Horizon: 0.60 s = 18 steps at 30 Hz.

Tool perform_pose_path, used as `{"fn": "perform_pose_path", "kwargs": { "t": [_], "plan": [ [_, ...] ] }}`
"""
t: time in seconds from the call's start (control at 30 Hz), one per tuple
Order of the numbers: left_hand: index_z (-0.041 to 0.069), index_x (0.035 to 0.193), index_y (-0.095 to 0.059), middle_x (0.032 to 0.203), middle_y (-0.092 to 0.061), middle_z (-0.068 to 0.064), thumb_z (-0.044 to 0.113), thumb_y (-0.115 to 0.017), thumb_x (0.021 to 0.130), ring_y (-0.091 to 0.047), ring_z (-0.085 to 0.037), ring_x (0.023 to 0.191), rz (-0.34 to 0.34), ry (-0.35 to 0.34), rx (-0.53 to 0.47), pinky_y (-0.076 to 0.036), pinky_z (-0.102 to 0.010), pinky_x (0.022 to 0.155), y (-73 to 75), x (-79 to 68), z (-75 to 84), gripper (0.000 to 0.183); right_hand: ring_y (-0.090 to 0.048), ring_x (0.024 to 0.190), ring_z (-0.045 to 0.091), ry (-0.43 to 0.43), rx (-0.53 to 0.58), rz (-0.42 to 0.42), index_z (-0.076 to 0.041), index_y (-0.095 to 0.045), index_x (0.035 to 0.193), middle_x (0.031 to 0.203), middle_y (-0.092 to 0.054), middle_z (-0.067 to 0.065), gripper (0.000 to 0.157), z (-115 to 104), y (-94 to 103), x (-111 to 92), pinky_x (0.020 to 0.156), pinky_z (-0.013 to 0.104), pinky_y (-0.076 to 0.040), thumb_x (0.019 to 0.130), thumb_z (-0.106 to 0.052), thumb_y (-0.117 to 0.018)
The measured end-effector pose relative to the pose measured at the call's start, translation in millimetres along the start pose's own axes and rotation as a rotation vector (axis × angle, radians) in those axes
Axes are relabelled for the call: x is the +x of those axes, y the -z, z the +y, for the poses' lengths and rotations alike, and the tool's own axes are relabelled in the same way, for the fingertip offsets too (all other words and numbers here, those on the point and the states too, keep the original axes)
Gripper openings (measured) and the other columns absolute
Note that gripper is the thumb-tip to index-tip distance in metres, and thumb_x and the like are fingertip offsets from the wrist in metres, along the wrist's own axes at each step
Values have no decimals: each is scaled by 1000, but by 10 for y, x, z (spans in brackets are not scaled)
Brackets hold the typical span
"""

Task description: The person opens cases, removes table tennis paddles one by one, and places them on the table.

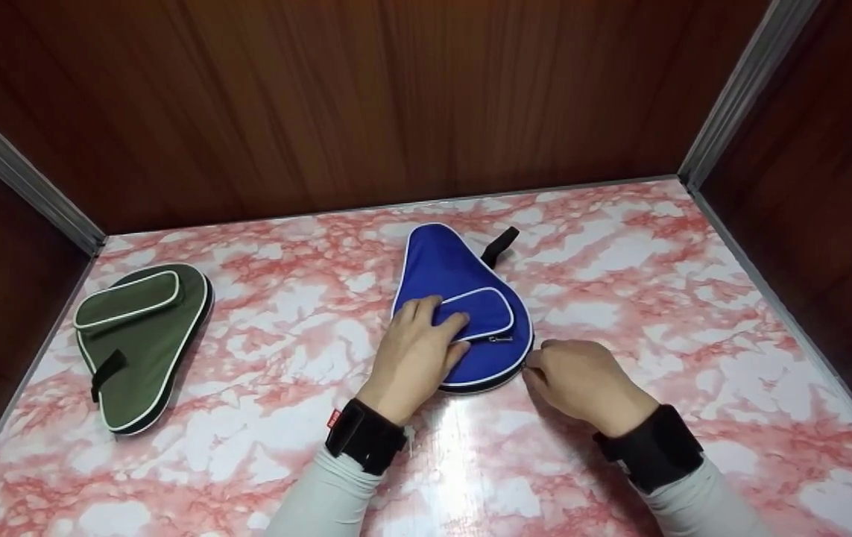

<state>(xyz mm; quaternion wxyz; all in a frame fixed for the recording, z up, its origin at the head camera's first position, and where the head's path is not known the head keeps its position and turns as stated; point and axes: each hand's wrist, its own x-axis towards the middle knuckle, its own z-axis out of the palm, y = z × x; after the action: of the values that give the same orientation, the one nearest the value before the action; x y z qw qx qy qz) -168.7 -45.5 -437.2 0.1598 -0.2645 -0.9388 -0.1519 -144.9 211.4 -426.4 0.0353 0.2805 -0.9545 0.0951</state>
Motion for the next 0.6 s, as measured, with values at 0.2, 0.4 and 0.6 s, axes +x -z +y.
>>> {"fn": "perform_pose_path", "kwargs": {
  "t": [0.2,0.4,0.6],
  "plan": [
    [16,136,-78,142,-65,-23,35,-76,106,-60,-43,132,23,-14,9,-49,-56,112,-14,0,-8,36,-68,72,26,38,-7,-9,-20,-70,80,75,-63,-1,22,-59,2,-13,63,47,-55,101,-15,-74],
    [16,134,-78,139,-66,-22,34,-77,105,-61,-41,129,41,-29,13,-50,-55,110,-21,4,-10,35,-70,73,25,57,-6,-12,-21,-69,78,73,-64,-2,24,-141,-19,-13,63,48,-56,101,-16,-76],
    [17,135,-78,136,-66,-20,37,-77,105,-61,-40,124,28,-4,36,-50,-54,108,-18,1,-10,36,-69,69,27,22,14,-9,-19,-71,81,73,-65,-2,23,-225,-56,4,63,49,-57,104,-21,-75]
  ]
}}
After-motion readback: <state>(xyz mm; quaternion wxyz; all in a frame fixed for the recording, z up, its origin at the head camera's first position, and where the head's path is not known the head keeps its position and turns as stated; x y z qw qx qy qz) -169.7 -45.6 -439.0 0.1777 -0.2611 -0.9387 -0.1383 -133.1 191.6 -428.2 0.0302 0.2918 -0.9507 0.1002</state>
